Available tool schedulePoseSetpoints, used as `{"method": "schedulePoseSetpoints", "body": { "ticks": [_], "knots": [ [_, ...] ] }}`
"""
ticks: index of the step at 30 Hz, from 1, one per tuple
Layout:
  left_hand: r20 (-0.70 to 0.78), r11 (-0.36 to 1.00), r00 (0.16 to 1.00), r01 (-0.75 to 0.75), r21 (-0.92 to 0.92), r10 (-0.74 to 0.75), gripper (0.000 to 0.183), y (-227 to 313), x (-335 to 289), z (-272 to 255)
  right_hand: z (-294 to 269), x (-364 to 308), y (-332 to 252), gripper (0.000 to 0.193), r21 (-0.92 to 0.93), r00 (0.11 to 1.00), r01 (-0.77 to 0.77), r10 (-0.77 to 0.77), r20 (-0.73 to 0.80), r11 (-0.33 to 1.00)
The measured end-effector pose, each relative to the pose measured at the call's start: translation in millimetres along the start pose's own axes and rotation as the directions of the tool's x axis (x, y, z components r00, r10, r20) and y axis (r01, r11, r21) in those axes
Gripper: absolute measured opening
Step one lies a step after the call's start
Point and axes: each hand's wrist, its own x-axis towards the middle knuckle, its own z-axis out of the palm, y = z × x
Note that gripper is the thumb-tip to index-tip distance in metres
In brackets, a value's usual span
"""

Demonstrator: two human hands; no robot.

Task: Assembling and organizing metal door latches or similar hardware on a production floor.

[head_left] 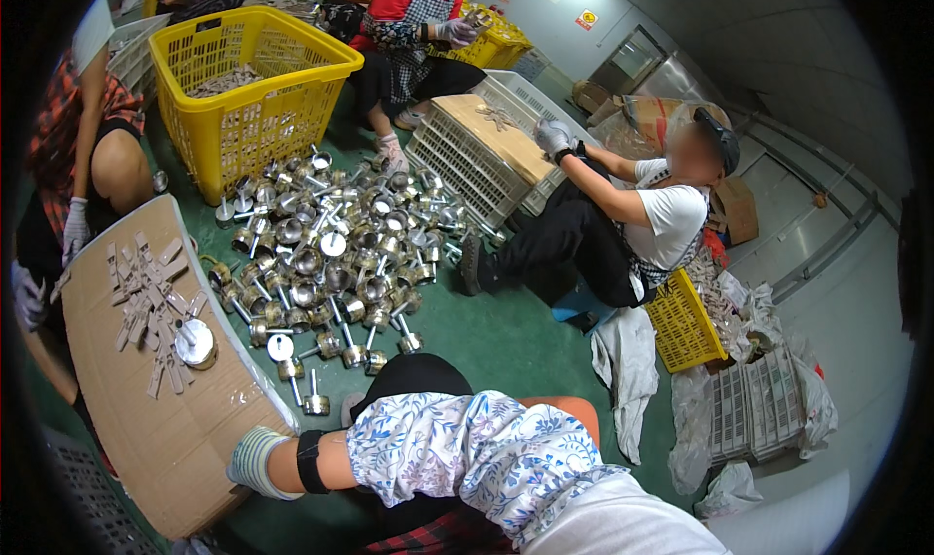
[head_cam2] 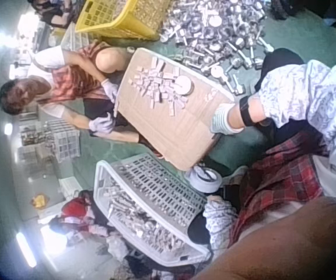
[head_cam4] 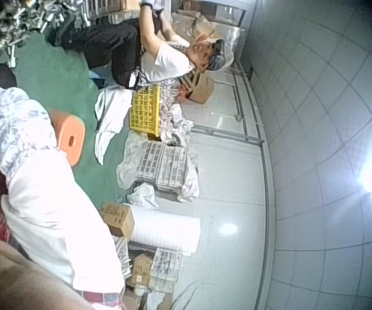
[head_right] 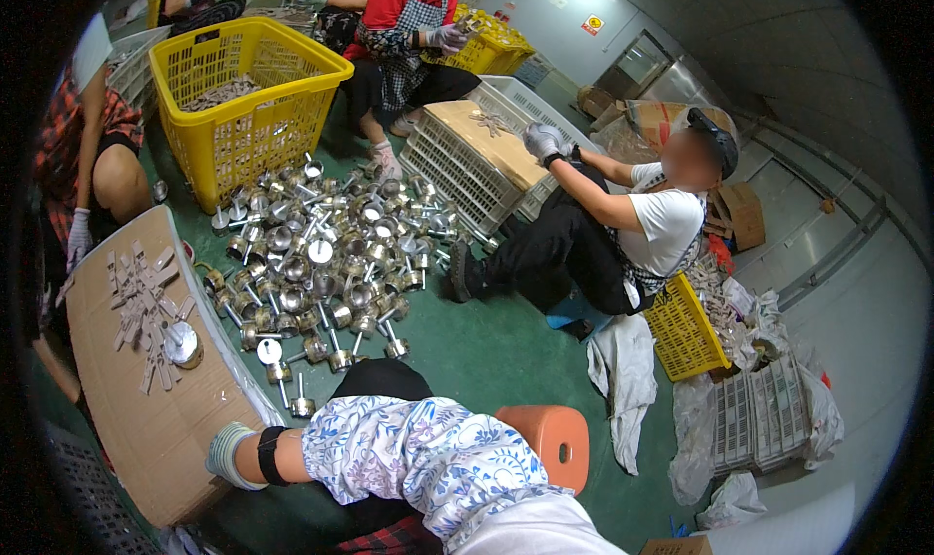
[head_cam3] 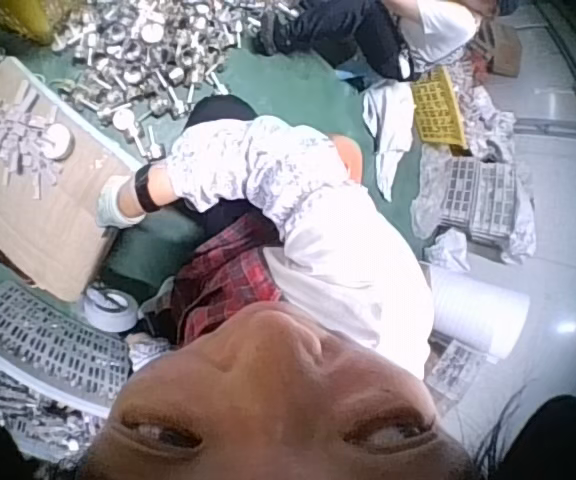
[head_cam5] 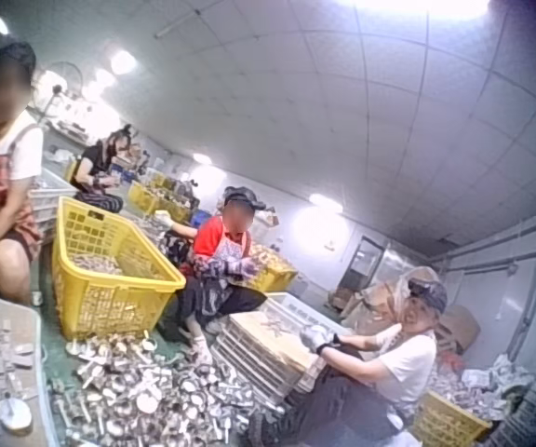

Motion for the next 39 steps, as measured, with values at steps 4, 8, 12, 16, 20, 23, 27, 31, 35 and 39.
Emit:
{"method": "schedulePoseSetpoints", "body": {
  "ticks": [4, 8, 12, 16, 20, 23, 27, 31, 35, 39],
  "knots": [
    [0.059, 0.991, 0.997, 0.052, -0.124, -0.045, 0.030, 15.0, 7.2, -13.7, 0.4, -2.2, 0.0, 0.027, 0.005, 1.000, -0.004, 0.004, -0.024, 1.000],
    [-0.001, 0.994, 0.998, -0.055, -0.090, 0.055, 0.029, 14.5, 7.2, -15.3, -2.8, -5.2, -0.9, 0.027, 0.003, 1.000, 0.009, -0.009, -0.028, 1.000],
    [-0.024, 0.991, 0.994, -0.110, -0.071, 0.109, 0.029, 10.0, 5.5, -11.9, -0.2, -2.9, -0.4, 0.027, 0.009, 1.000, -0.006, 0.006, -0.013, 1.000],
    [-0.037, 0.986, 0.987, -0.158, -0.051, 0.156, 0.029, 5.2, 4.1, -9.0, 1.7, -1.8, 0.9, 0.027, 0.012, 1.000, 0.002, -0.001, -0.025, 1.000],
    [-0.047, 0.981, 0.981, -0.188, -0.037, 0.186, 0.029, 3.0, 3.5, -7.5, 0.6, -0.3, 0.8, 0.027, 0.005, 1.000, 0.004, -0.004, -0.002, 1.000],
    [-0.055, 0.977, 0.976, -0.211, -0.031, 0.209, 0.029, 2.3, 2.7, -7.1, -0.4, -2.6, 0.6, 0.028, 0.000, 1.000, 0.007, -0.007, -0.009, 1.000],
    [-0.064, 0.971, 0.970, -0.238, -0.020, 0.236, 0.029, 1.7, 2.7, -6.7, -2.2, -3.3, -0.1, 0.028, 0.004, 1.000, 0.004, -0.004, -0.003, 1.000],
    [-0.074, 0.966, 0.963, -0.260, -0.010, 0.258, 0.029, 0.1, 2.6, -5.8, -0.3, -1.9, 0.6, 0.027, 0.008, 1.000, -0.001, 0.001, -0.001, 1.000],
    [-0.081, 0.960, 0.957, -0.280, 0.001, 0.279, 0.030, -1.5, 1.7, -4.7, -0.4, -2.1, 0.6, 0.027, 0.014, 1.000, 0.004, -0.004, -0.011, 1.000],
    [-0.089, 0.954, 0.950, -0.298, 0.009, 0.298, 0.030, -2.1, 2.3, -4.2, 1.5, -0.2, 1.5, 0.028, 0.011, 1.000, 0.003, -0.003, 0.003, 1.000]
  ]
}}
